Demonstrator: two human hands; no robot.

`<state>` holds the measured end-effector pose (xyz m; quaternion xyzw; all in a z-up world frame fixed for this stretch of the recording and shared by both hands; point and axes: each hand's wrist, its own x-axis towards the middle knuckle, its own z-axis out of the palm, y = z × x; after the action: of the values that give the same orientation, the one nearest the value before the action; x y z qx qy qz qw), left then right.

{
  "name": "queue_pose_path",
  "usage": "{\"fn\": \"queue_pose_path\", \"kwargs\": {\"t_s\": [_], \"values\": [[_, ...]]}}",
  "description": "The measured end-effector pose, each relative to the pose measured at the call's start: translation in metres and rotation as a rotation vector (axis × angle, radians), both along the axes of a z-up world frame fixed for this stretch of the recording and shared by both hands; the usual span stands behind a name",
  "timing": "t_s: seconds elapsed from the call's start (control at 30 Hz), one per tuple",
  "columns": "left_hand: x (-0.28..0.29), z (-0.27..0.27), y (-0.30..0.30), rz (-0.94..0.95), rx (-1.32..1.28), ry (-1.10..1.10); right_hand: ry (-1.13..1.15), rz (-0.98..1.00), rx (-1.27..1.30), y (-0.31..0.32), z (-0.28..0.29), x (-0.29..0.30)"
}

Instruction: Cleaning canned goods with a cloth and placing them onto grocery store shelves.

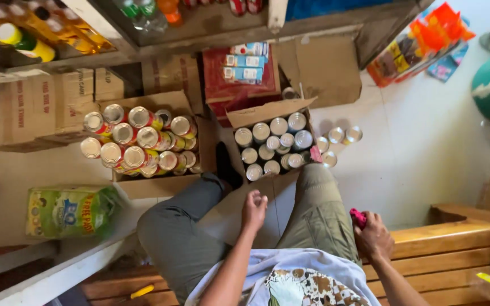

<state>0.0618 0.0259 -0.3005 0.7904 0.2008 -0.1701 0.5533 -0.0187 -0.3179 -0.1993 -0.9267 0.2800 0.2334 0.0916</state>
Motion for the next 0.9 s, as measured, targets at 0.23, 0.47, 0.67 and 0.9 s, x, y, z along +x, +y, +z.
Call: {"fn": "queue_pose_path", "kwargs": {"t_s": [0.23, 0.47, 0.67, 0.9], "values": [[0.083, 0.040, 0.005, -0.237, 0.532, -0.033, 0.016, 0.033, -0.039, -0.003, -0.011, 0.001], [0.109, -0.005, 0.018, -0.488, 0.571, -0.158, -0.019, 0.030, -0.015, -0.006, -0.016, 0.001], [0.098, 0.043, 0.010, -0.259, 0.551, -0.195, -0.097, 0.028, 0.085, -0.010, -0.012, -0.003], [0.033, 0.156, -0.002, 0.269, -0.206, -0.153, -0.104, 0.053, 0.117, -0.015, -0.018, -0.008]]}}
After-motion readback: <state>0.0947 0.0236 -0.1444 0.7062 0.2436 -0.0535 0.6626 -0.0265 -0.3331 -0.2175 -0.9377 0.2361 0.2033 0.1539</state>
